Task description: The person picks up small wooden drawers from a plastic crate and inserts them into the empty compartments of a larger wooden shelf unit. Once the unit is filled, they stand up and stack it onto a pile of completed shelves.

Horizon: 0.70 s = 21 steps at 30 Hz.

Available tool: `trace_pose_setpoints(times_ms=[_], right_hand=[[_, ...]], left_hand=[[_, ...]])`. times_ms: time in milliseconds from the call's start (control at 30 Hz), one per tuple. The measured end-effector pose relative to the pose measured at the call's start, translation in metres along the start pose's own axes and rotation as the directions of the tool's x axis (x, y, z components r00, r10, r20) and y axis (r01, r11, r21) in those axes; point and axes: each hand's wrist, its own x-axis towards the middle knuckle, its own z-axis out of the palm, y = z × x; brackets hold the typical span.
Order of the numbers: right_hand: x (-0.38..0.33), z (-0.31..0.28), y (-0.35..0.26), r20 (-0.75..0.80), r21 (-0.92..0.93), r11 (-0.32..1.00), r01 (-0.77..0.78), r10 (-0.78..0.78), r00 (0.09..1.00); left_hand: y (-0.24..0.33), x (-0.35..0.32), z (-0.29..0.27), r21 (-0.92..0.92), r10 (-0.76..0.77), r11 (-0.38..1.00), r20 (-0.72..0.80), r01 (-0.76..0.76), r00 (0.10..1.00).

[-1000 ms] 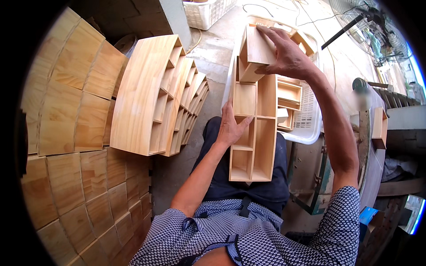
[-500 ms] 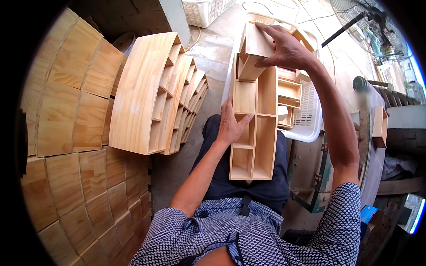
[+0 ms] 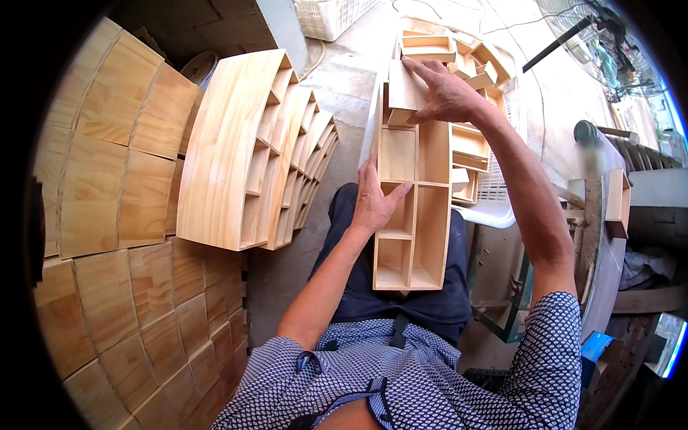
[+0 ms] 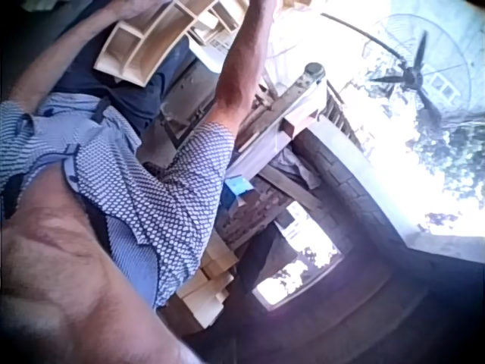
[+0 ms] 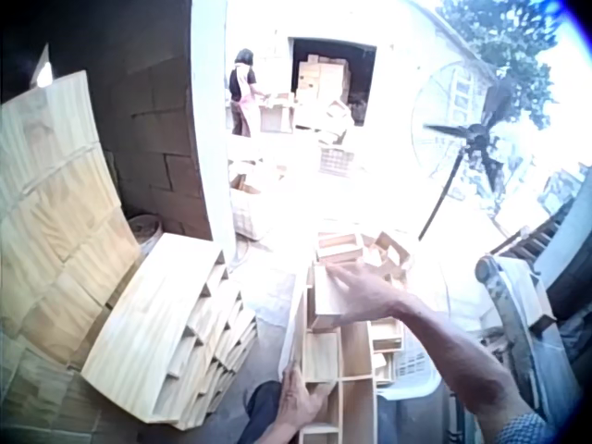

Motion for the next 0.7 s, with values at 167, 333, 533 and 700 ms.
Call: trace_pose_setpoints(times_ms=[167,333,533,700], right_hand=[[0.005,0.027,0.000,0.139,0.045,0.997,-0.062,0.055,0.989],[0.003,0.047,0.008,0.163,0.014,0.996,-0.090,0.086,0.983],[-0.001,0.054,0.016,0.153,-0.040,0.997,-0.062,0.068,0.986],[-0.008,0.054,0.021,0.176,-0.063,0.996,-0.057,0.067,0.982]], left_hand=[[0.003,0.000,-0.002,-0.016,-0.033,0.999,-0.008,0.033,0.999],[0.005,0.000,-0.004,-0.029,-0.054,0.998,0.006,0.054,0.999],[0.002,-0.002,-0.003,-0.023,-0.046,0.999,-0.004,0.046,0.999],[0.001,-0.003,-0.003,-0.021,-0.049,0.999,0.005,0.049,0.999]])
